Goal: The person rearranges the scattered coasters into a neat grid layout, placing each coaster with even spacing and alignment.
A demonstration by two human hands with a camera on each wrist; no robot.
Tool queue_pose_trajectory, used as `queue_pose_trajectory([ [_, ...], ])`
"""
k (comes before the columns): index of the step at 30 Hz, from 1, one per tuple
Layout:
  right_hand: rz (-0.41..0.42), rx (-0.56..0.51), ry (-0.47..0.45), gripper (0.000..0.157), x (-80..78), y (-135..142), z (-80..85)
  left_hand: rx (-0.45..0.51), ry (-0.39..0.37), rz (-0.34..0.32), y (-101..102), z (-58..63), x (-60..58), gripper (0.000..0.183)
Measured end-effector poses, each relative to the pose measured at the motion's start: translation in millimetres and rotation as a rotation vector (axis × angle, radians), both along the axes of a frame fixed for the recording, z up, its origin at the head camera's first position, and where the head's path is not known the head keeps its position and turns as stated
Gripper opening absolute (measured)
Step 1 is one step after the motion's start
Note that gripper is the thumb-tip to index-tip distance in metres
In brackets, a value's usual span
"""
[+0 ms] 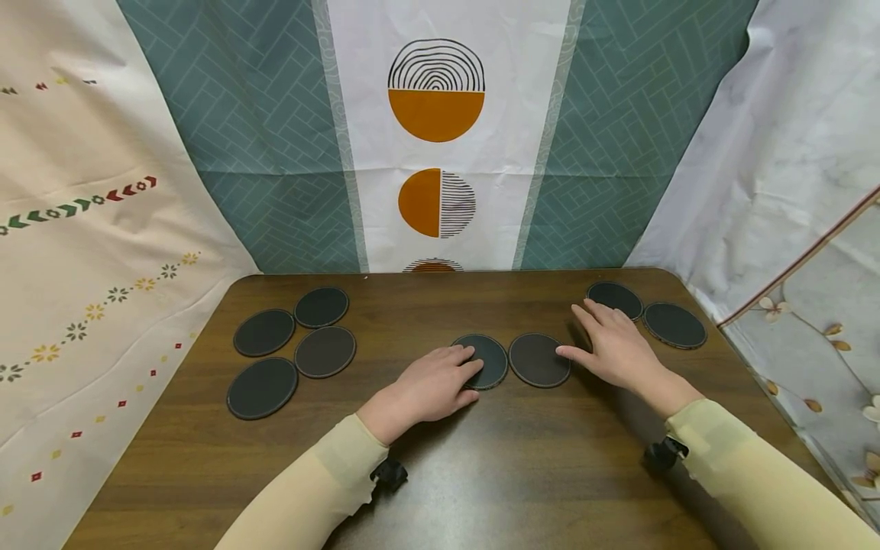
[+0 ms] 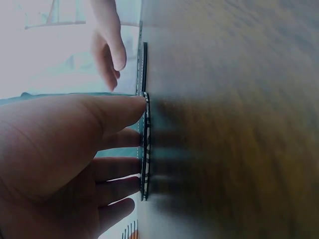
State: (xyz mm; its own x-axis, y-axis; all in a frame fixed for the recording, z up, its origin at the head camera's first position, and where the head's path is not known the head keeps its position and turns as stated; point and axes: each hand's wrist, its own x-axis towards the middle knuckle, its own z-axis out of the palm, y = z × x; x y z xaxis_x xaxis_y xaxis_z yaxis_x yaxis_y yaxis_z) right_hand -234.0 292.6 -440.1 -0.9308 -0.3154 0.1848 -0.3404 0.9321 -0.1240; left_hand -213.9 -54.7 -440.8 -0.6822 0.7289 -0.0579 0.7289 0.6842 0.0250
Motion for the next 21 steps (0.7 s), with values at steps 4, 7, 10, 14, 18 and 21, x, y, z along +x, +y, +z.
queue_pose_trajectory([
  [4, -0.034, 0.004, -0.013, 0.094, -6.9, 11.2, 2.0, -0.007, -0.003, 0.001, -0.2, -0.2, -0.2, 0.058],
  [7, -0.057, 0.007, -0.021, 0.094, -12.2, 19.0, 4.4, -0.009, -0.007, 0.004, -0.1, 0.8, 0.2, 0.059],
  [10, -0.074, 0.021, -0.033, 0.094, -17.9, 27.0, 6.0, -0.009, -0.009, 0.006, 0.1, 1.0, 0.5, 0.059],
  [14, -0.098, 0.039, -0.065, 0.097, -24.9, 35.0, 8.2, -0.016, -0.010, 0.009, 0.2, 0.9, 0.3, 0.059],
  [18, -0.127, 0.033, -0.106, 0.098, -31.3, 41.7, 9.4, -0.024, -0.012, 0.010, 0.2, 1.5, 0.5, 0.059],
  [21, -0.143, 0.026, -0.122, 0.098, -36.8, 45.9, 8.8, -0.022, -0.012, 0.010, 0.0, 1.0, 0.3, 0.059],
])
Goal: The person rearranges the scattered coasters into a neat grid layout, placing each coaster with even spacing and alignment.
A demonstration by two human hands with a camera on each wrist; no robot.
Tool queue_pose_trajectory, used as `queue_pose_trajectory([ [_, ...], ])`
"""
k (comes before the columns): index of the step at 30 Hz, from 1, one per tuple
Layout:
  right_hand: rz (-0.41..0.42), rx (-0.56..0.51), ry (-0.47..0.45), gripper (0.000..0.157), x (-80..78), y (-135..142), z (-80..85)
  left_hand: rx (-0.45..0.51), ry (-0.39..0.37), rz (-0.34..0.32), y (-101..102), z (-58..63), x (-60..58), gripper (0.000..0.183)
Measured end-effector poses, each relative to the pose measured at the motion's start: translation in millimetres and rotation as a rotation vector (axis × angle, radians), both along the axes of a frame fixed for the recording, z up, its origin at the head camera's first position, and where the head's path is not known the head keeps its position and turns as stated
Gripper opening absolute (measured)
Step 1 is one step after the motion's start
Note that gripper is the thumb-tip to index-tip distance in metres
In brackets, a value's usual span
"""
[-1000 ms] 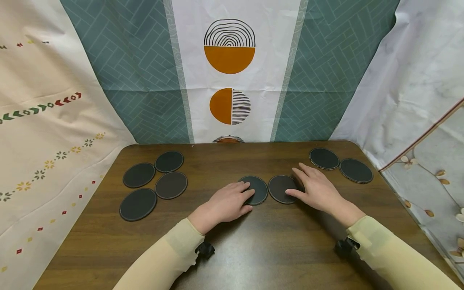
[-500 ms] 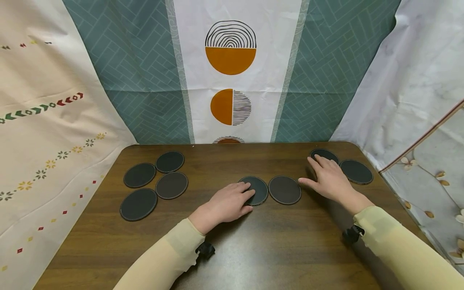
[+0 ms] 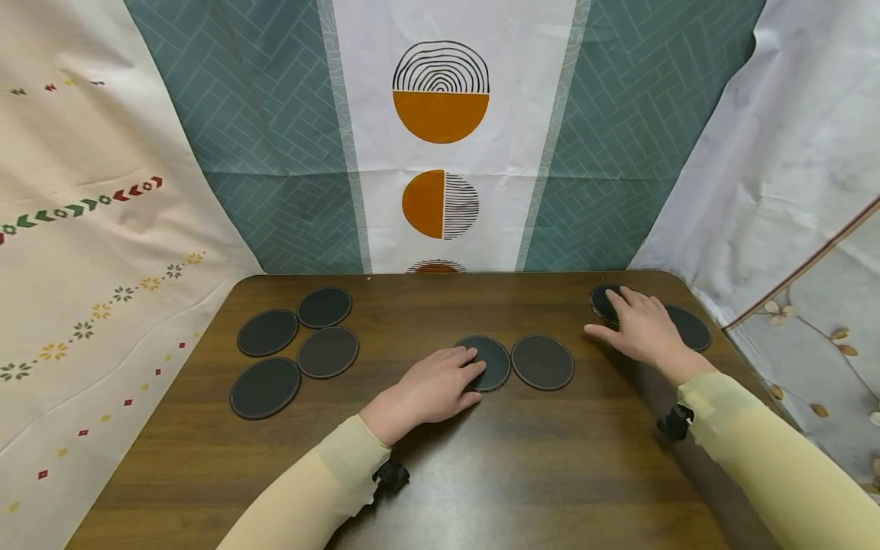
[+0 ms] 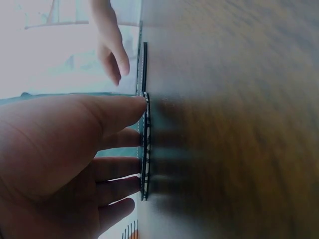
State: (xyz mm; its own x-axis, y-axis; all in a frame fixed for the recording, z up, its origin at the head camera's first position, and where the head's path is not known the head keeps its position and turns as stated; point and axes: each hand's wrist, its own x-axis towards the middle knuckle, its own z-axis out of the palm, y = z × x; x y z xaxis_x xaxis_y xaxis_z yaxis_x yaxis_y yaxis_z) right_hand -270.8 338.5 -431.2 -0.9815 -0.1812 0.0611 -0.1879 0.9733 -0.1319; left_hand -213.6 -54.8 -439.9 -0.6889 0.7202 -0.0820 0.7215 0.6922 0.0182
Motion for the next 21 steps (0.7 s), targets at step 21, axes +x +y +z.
queue_pose_trajectory([
  [21, -0.025, 0.019, -0.101, 0.110, -26.1, 29.8, -12.7, 0.012, 0.011, -0.009, -0.4, -1.6, -0.6, 0.058],
])
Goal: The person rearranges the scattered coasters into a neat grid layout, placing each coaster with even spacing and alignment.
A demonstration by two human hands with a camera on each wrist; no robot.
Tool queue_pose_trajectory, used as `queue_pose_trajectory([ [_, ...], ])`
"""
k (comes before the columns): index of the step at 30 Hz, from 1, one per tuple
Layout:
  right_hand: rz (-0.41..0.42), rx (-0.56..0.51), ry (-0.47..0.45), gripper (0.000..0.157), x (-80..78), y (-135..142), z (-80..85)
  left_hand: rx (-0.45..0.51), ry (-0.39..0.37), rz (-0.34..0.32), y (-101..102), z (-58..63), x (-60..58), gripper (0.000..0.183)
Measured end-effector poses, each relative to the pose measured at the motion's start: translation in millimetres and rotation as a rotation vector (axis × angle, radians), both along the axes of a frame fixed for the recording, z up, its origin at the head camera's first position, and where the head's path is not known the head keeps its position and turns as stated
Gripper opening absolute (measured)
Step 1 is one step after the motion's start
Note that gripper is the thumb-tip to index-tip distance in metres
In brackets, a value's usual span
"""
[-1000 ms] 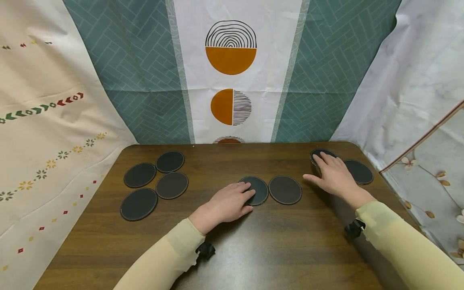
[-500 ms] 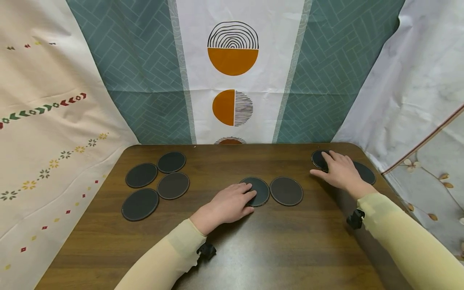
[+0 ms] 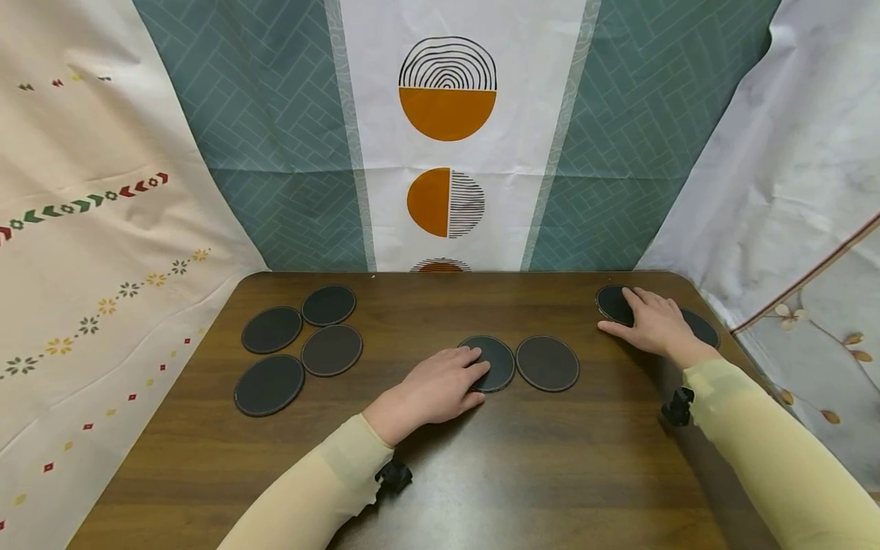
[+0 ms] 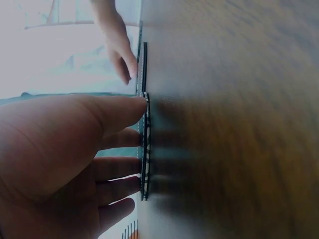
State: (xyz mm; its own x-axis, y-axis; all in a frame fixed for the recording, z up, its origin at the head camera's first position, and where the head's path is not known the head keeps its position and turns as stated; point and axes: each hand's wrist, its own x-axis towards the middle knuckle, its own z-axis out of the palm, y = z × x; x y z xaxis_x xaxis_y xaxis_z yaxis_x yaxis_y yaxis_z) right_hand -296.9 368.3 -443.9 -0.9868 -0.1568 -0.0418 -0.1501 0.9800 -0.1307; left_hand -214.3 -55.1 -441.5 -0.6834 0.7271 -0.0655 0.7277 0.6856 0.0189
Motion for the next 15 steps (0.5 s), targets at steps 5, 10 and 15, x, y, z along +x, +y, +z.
queue_pose_trajectory([
  [5, -0.012, -0.004, -0.014, 0.109, -2.2, 1.3, -0.4, -0.002, 0.006, 0.001, -0.1, 0.7, 0.3, 0.058],
  [10, -0.034, -0.007, -0.015, 0.108, -3.8, 2.5, -1.9, -0.004, 0.005, 0.000, 0.6, 2.7, 1.4, 0.058],
  [15, -0.053, -0.022, -0.006, 0.107, -4.3, 5.2, -3.5, -0.005, 0.003, 0.004, 1.7, 2.8, 1.4, 0.058],
])
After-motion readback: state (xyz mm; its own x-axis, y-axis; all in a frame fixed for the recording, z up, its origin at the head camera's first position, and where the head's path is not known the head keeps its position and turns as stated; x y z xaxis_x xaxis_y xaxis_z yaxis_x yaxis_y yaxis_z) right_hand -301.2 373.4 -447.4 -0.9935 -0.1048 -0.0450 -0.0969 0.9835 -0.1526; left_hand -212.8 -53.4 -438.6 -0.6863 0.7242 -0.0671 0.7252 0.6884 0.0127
